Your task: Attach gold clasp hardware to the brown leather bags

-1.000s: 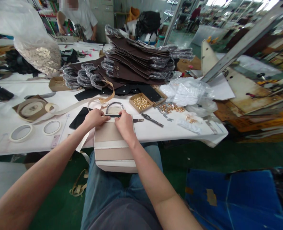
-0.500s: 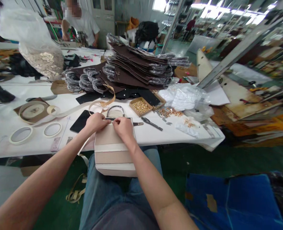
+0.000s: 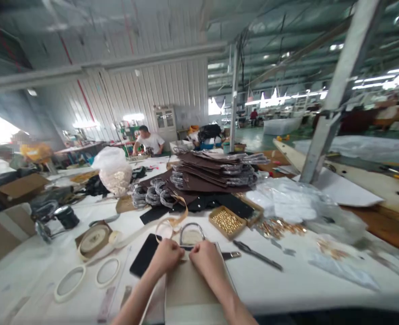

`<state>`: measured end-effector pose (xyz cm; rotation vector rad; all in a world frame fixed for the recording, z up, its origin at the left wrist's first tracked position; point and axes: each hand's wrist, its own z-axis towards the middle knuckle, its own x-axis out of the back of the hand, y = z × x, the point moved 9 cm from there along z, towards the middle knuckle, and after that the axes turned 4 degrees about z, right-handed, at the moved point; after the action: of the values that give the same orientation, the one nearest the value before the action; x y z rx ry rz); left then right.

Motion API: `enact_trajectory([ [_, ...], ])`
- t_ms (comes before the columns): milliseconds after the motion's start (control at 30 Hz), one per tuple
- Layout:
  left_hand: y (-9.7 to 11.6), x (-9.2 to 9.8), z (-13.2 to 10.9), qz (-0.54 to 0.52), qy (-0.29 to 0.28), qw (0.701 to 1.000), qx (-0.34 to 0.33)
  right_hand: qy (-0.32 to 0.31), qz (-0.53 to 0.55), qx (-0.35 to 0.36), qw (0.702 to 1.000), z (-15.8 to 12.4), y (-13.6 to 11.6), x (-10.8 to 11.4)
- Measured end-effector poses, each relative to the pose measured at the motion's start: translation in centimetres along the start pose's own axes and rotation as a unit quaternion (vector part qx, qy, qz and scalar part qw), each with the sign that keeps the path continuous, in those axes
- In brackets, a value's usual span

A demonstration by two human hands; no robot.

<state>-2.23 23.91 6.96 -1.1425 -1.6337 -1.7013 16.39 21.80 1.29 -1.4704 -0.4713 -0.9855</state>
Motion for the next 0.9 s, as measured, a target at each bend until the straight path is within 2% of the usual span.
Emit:
enact_trajectory([
  [133, -0.9, -2.4, 1.3, -0.081, 0.022, 0.996, 0.004, 0.002, 0.023, 0.014, 1.000, 0.7, 0.4, -0.6],
  [200, -0.7, -1.7, 1.3, -0.124, 0.028, 0.992, -0.016, 0.008, 0.035, 0.017, 0.999, 0.4, 0.5, -0.4],
  [267, 0.3, 1.9, 0.1, -0.162, 0.058, 0.983, -0.058, 0.017, 0.039, 0.012, 0.999, 0.2, 0.5, -0.3],
  [333, 1.2, 8.0, -2.5, -0.186, 0.131, 0.969, -0.096, 0.026, 0.041, 0.012, 0.999, 0.0, 0.5, -0.2],
  [400, 1.2, 13.5, -5.6, -0.199, 0.182, 0.958, -0.098, 0.021, 0.055, 0.025, 0.998, -0.5, 0.4, 0.0],
  [467, -0.2, 16.9, -8.4, -0.221, 0.208, 0.949, -0.083, 0.007, 0.103, 0.059, 0.993, -1.4, 0.1, 0.5],
  [500, -1.3, 17.4, -9.3, -0.230, 0.206, 0.949, -0.067, -0.002, 0.143, 0.079, 0.987, -1.9, 0.0, 1.0],
  [567, -3.9, 16.0, -10.1, -0.271, 0.164, 0.948, -0.027, 0.006, 0.224, 0.086, 0.971, -2.9, 0.5, 2.3],
  [633, -6.3, 12.7, -10.4, -0.323, 0.111, 0.940, 0.016, 0.069, 0.249, 0.096, 0.961, -3.8, 1.3, 4.2],
  [700, -7.9, 8.8, -10.6, -0.364, 0.060, 0.928, 0.051, 0.107, 0.198, 0.157, 0.962, -5.1, 0.9, 5.3],
  [733, -8.2, 7.0, -10.7, -0.380, 0.039, 0.922, 0.061, 0.097, 0.153, 0.206, 0.962, -5.9, 0.2, 5.0],
  [800, -8.4, 4.0, -10.7, -0.406, 0.007, 0.911, 0.072, 0.027, 0.059, 0.295, 0.953, -7.4, -1.2, 2.9],
  [900, -8.1, 1.0, -10.4, -0.432, -0.020, 0.898, 0.079, -0.063, -0.022, 0.337, 0.939, -8.7, -1.6, -0.4],
])
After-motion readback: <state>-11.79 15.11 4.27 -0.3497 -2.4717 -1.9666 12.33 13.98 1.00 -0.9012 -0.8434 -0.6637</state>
